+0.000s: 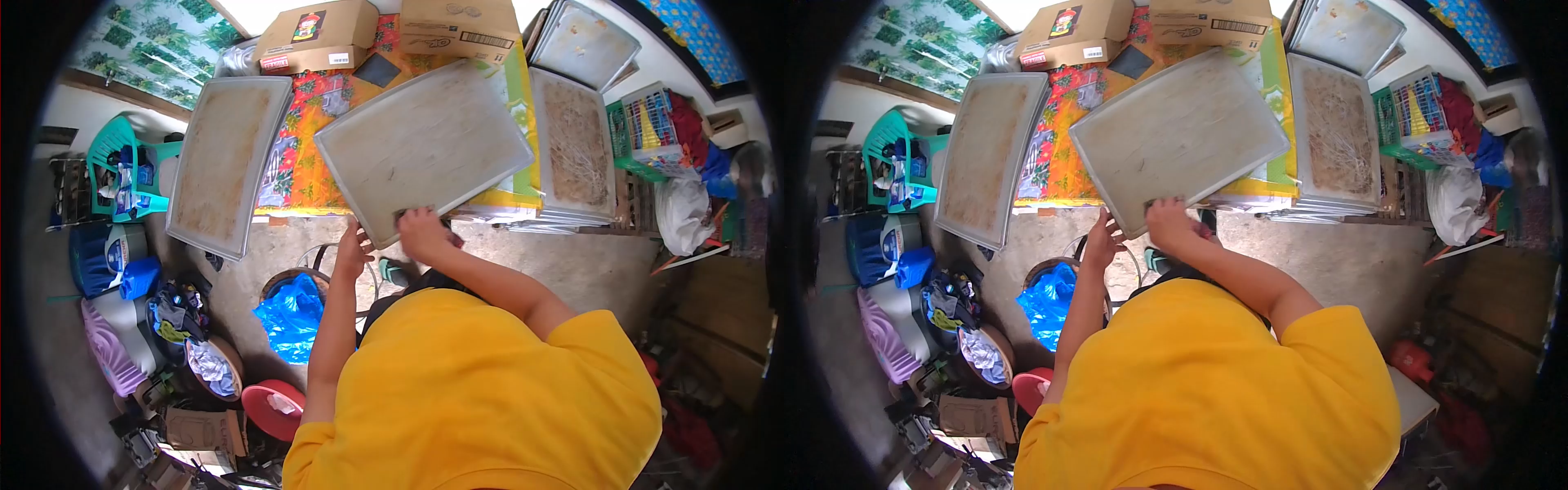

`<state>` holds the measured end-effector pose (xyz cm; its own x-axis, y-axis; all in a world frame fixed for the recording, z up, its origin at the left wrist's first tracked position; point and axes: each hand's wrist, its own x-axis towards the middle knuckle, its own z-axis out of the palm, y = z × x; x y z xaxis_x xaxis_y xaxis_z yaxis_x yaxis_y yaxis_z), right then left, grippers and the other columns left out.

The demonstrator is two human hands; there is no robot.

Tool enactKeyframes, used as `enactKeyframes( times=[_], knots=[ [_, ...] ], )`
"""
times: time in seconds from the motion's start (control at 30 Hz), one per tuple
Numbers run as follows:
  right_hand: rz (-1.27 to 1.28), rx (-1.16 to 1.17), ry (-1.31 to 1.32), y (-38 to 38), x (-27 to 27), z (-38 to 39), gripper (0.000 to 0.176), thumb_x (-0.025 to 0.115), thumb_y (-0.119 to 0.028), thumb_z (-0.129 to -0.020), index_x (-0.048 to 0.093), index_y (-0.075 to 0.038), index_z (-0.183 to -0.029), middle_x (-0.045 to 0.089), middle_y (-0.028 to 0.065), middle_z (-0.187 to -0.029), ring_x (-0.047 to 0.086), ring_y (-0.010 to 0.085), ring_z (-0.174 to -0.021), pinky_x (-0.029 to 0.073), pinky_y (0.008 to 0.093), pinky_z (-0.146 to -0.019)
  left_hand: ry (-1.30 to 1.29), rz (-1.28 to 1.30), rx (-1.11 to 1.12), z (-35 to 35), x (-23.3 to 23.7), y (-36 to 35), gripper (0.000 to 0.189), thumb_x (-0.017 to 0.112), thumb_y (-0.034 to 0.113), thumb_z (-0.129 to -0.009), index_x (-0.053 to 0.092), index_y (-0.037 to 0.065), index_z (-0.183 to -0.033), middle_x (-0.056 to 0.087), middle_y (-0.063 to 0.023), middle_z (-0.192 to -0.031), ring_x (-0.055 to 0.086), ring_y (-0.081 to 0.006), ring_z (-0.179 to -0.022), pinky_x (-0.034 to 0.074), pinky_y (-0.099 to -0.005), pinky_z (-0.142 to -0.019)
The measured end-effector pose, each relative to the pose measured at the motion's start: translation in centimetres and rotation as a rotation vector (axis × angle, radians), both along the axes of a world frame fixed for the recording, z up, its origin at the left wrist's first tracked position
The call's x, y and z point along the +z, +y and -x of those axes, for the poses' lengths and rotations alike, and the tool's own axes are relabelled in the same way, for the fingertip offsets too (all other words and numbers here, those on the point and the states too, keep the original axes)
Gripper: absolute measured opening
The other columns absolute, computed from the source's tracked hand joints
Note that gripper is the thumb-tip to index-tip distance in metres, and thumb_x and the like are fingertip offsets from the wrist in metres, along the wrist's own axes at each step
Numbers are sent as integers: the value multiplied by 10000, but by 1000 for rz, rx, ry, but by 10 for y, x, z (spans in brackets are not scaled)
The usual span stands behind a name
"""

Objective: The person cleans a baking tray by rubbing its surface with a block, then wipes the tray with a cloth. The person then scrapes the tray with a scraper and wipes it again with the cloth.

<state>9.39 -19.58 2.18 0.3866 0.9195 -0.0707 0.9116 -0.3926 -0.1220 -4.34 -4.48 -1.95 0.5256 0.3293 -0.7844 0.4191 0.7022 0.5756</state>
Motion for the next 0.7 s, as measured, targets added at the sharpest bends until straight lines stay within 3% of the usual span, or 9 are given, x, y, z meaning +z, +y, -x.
enactKeyframes(
  times=[0.1, 0.27, 0.3, 0.37, 0.4, 0.47, 0.5, 0.57, 0.7],
  knots=[
    [84, 39, 564, 37, 19, 26, 268, 557, -198, -812, 707, -30, -956, 656, 175, -1002, 629, 337, -921, 482, 463, -853, -65, 125, -38, 11, 5, 9, 715, 340, 691, -939, 425, 147, -1396, 599, -121, -1186, 619, -259, -874, 438, -536, -784],
    [-162, -269, 1448, 86, 46, 17, 349, 549, -219, -826, 657, 2, -1074, 691, 162, -1023, 660, 284, -893, 500, 391, -811, -97, -195, 231, 16, 52, 27, 805, 306, 714, -931, 226, 177, -1525, 385, -118, -1503, 255, -303, -1428, 179, -623, -1082],
    [-283, -319, 1579, 91, 50, 19, 372, 551, -215, -824, 645, 3, -1110, 692, 156, -1029, 659, 277, -902, 499, 390, -815, -139, -222, 414, 12, 65, 28, 778, 333, 669, -952, 209, 159, -1526, 422, -125, -1471, 395, -294, -1337, 299, -557, -1061],
    [-526, -211, 1393, 100, 66, 39, 357, 539, -146, -866, 599, -38, -1201, 657, 100, -1034, 628, 215, -910, 501, 343, -825, -452, -143, 638, 9, 38, 45, 691, 343, 582, -995, 249, 132, -1511, 449, -118, -1441, 506, -255, -1214, 415, -436, -993],
    [-616, -215, 1271, 113, 49, 56, 388, 540, -176, -853, 605, -27, -1205, 655, 124, -1080, 615, 241, -985, 471, 343, -892, -888, 13, 532, 5, 8, 56, 505, 364, 556, -999, 499, 121, -1217, 628, -86, -1032, 609, -243, -968, 501, -370, -862],
    [-726, -411, 1166, 127, 61, 57, 400, 536, -172, -839, 614, -8, -1196, 653, 132, -1118, 609, 266, -1036, 454, 347, -945, -629, -58, 646, -30, 85, 22, 602, 293, 526, -1025, 376, 106, -1448, 493, -92, -1366, 512, -213, -1198, 411, -367, -1025],
    [-762, -462, 1266, 134, 55, 39, 374, 536, -152, -851, 608, -14, -1192, 647, 118, -1117, 611, 240, -991, 469, 337, -908, -640, -201, 572, -39, 114, 4, 618, 279, 549, -1017, 431, 96, -1409, 532, -92, -1309, 518, -216, -1187, 411, -380, -1031],
    [-828, -562, 1472, 158, 21, -12, 324, 535, -111, -877, 595, -27, -1183, 635, 92, -1116, 614, 189, -901, 500, 317, -833, -740, -327, 47, -39, 133, -3, 732, 115, 544, -1025, 210, 6, -1513, 287, -108, -1549, 298, -252, -1410, 187, -380, -1177],
    [-899, -741, 1786, 176, -4, -48, 364, 516, -76, -845, 578, -17, -1199, 643, 96, -992, 611, 185, -882, 498, 304, -818, -356, -1158, -288, -49, 126, -1, 701, 290, 503, -1011, 201, 30, -1521, 229, -142, -1573, 192, -302, -1455, 94, -503, -1168]
  ],
)
